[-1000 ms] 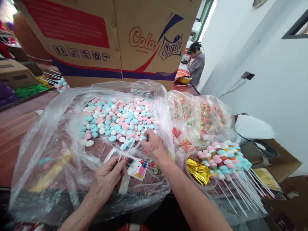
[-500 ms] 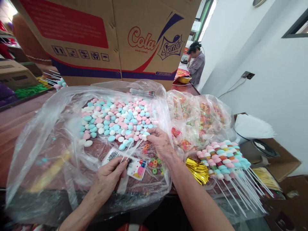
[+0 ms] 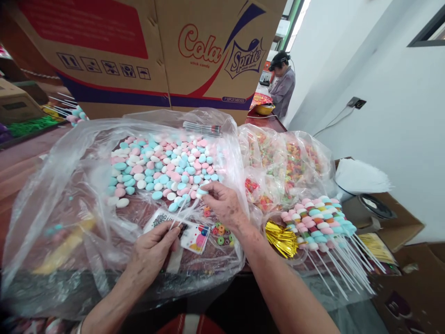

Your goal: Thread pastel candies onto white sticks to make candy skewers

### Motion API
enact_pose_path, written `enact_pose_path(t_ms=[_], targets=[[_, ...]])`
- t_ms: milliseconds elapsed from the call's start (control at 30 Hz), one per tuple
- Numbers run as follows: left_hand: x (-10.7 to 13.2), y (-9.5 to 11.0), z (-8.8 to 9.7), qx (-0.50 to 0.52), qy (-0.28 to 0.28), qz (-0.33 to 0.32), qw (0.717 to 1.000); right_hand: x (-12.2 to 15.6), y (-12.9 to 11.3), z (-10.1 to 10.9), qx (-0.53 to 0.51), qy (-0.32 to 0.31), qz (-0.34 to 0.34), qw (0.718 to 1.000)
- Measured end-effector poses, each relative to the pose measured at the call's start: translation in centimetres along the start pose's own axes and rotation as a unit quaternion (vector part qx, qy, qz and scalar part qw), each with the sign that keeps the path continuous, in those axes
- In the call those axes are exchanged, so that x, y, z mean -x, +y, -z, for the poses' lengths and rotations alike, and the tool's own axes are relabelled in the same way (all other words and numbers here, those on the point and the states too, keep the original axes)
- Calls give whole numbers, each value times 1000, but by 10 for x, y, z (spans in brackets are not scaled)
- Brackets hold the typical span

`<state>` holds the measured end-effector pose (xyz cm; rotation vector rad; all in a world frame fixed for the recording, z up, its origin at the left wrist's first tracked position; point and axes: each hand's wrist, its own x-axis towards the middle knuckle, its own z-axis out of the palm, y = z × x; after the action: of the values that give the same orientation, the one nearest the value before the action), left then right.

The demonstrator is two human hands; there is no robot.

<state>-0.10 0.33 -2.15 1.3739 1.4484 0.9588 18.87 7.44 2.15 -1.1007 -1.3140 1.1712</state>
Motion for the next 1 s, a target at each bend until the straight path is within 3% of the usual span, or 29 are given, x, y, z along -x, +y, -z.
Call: enact_pose_path(t_ms=[367,467,600,700,800,867,1000], targets=[[3,6,0,-3,5,7,1000,12,15,-9,172,-8,63,983],[3,5,0,0,9,7,1000,21,10,-16,225,-37,86,970],[3,4,0,9,8,19,1000,31,-1,-20,251,-119,99,956],[3,4,0,28,9,19,999,27,-7,-8,273,-92,98,953],[3,3,0,55,11,13,998,19,-5,7,421,-41,87,902],[3,3,-1,61,12,15,998,19,0,9,497,-66,89,861],[3,4,-1,56,11,23,998,26,11,-1,538,-107,87,832]])
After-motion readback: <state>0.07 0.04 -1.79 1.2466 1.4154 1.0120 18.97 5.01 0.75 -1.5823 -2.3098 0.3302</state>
